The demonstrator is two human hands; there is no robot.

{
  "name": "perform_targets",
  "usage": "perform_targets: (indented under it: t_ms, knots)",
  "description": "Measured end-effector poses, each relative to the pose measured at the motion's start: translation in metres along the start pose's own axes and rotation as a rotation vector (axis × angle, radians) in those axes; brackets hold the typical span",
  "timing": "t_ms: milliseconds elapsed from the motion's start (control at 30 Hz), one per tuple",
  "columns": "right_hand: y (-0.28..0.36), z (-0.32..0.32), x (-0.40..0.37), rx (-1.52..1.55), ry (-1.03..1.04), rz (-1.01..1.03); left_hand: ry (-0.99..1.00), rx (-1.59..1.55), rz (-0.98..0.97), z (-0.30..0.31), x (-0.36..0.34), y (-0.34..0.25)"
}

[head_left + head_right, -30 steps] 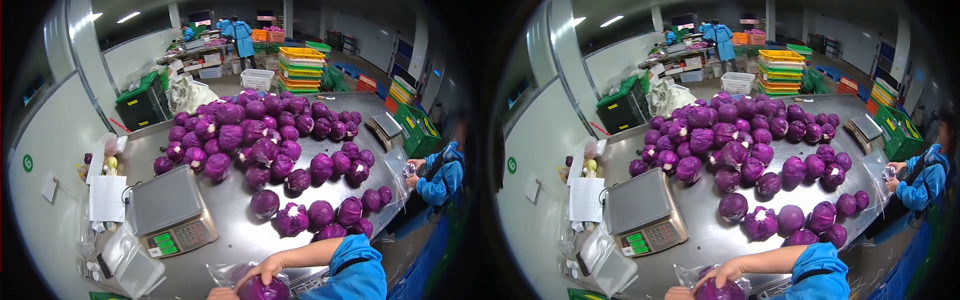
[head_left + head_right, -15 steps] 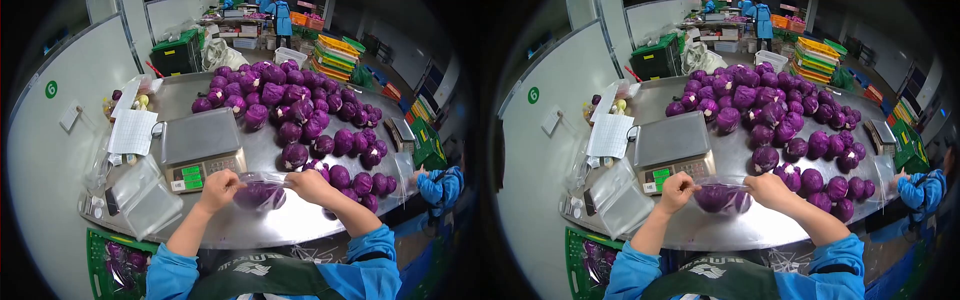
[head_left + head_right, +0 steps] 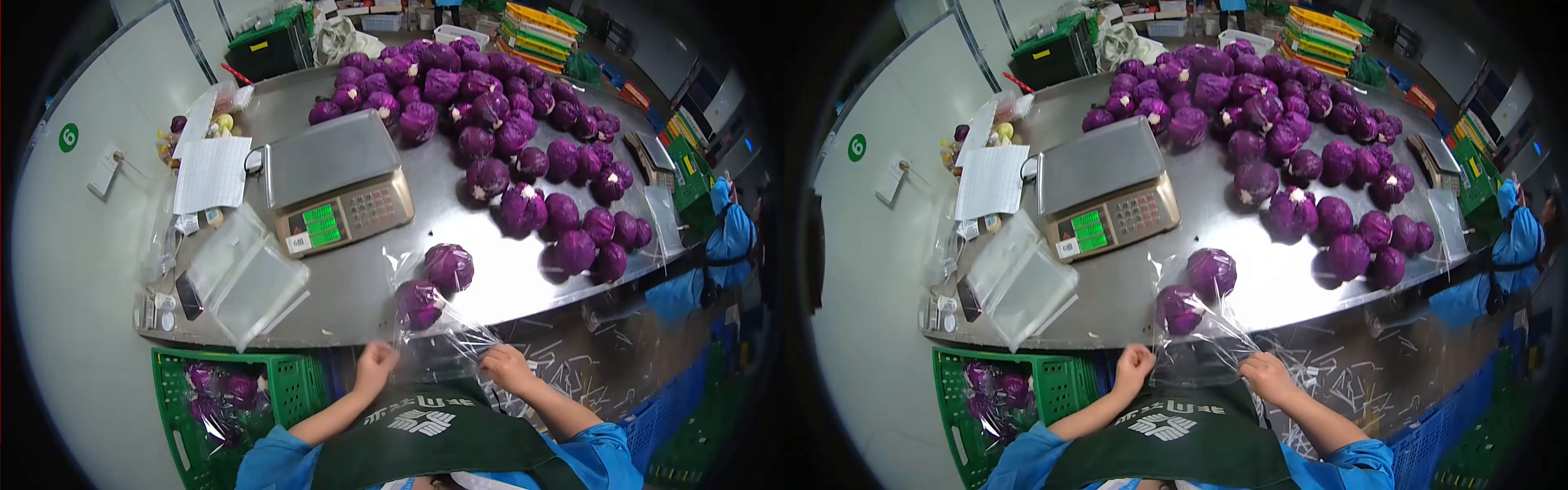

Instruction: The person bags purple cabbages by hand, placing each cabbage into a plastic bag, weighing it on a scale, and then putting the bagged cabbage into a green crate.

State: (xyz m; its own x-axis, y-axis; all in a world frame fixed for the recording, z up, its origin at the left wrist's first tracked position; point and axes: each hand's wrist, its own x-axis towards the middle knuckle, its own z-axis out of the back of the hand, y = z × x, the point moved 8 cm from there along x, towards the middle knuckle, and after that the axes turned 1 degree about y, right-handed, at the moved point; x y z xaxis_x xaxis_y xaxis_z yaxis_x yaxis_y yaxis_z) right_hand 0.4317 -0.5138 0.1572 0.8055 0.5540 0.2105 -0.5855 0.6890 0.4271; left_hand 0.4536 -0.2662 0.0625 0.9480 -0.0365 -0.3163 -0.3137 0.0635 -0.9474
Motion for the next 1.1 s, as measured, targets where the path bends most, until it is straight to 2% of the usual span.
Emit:
perform_targets:
  t_ms: [33,67,100,133,167,233,267,300,367,433,467,533,600,667,700,767,800,833,867,900,933,967,1000,1033,1067,1100]
  knots:
    - [0.008,0.003,-0.002,0.01,0.01,-0.009,-0.071,0.077,-0.064,0.007,0.011,0.011]
    - [0.013,-0.003,-0.002,-0.045,0.152,-0.054,-0.113,0.193,-0.033,0.004,0.013,0.031]
    - [0.016,-0.012,-0.006,-0.101,0.296,-0.096,-0.107,0.167,-0.078,-0.004,0.014,0.036]
    - [0.012,-0.024,-0.014,-0.087,0.441,-0.195,0.035,0.056,0.087,-0.014,0.015,0.039]
    - [0.02,-0.025,-0.013,-0.079,0.452,-0.195,0.176,-0.057,0.252,-0.025,0.01,0.04]
    - [0.035,-0.006,0.011,-0.04,0.173,-0.241,0.181,0.002,0.292,-0.023,0.007,0.046]
    - [0.047,-0.006,0.023,0.032,0.04,-0.225,0.304,-0.005,0.359,-0.025,0.005,0.062]
    - [0.056,-0.008,0.036,0.101,-0.096,-0.207,0.302,-0.008,0.358,-0.026,0.0,0.062]
    - [0.067,-0.042,0.057,0.138,-0.053,-0.172,0.326,-0.18,0.314,-0.033,-0.011,0.056]
    - [0.072,-0.08,0.068,0.127,0.086,-0.171,0.336,-0.122,0.291,-0.032,-0.014,0.056]
    - [0.071,-0.093,0.069,0.092,0.19,-0.227,0.331,-0.204,0.33,-0.033,-0.019,0.05]
    - [0.075,-0.094,0.074,0.023,0.217,-0.182,0.326,-0.297,0.406,-0.032,-0.023,0.044]
    - [0.077,-0.092,0.075,-0.046,0.25,-0.152,0.336,-0.301,0.382,-0.034,-0.024,0.038]
    - [0.091,-0.084,0.076,-0.036,0.264,0.07,0.356,-0.308,0.356,-0.042,-0.026,0.039]
    - [0.091,-0.077,0.072,-0.042,0.266,0.066,0.326,-0.316,0.323,-0.044,-0.022,0.044]
    - [0.105,-0.054,0.048,0.106,0.35,0.213,0.299,-0.331,0.292,-0.042,-0.02,0.055]
    - [0.102,-0.043,0.018,0.157,0.455,0.149,0.301,-0.186,0.151,-0.034,-0.016,0.052]
    - [0.084,-0.039,-0.025,0.104,0.619,-0.054,0.3,-0.039,0.01,-0.024,-0.015,0.048]
    - [0.057,-0.025,-0.074,0.091,0.724,-0.309,0.328,-0.047,0.081,-0.017,-0.025,0.047]
    - [0.014,-0.031,-0.154,-0.021,0.666,-0.289,0.337,-0.048,0.084,-0.007,-0.034,0.059]
    - [-0.005,-0.01,-0.208,-0.209,1.059,-0.78,0.236,-0.069,0.046,0.011,-0.041,0.068]
    - [0.024,0.02,-0.195,-0.444,0.965,-0.306,0.131,-0.095,0.01,0.023,-0.043,0.078]
    - [0.061,0.043,-0.183,-0.647,0.833,0.171,-0.051,0.208,-0.189,0.038,-0.042,0.051]
    - [0.006,0.006,-0.217,-0.41,1.096,-0.243,-0.23,0.515,-0.385,0.047,-0.044,0.015]
    - [-0.039,-0.03,-0.262,-0.144,1.319,-0.66,-0.31,0.73,-0.572,0.039,-0.043,-0.013]
    - [-0.027,-0.011,-0.165,-0.294,0.93,-0.489,-0.227,0.891,-0.626,0.023,-0.036,-0.027]
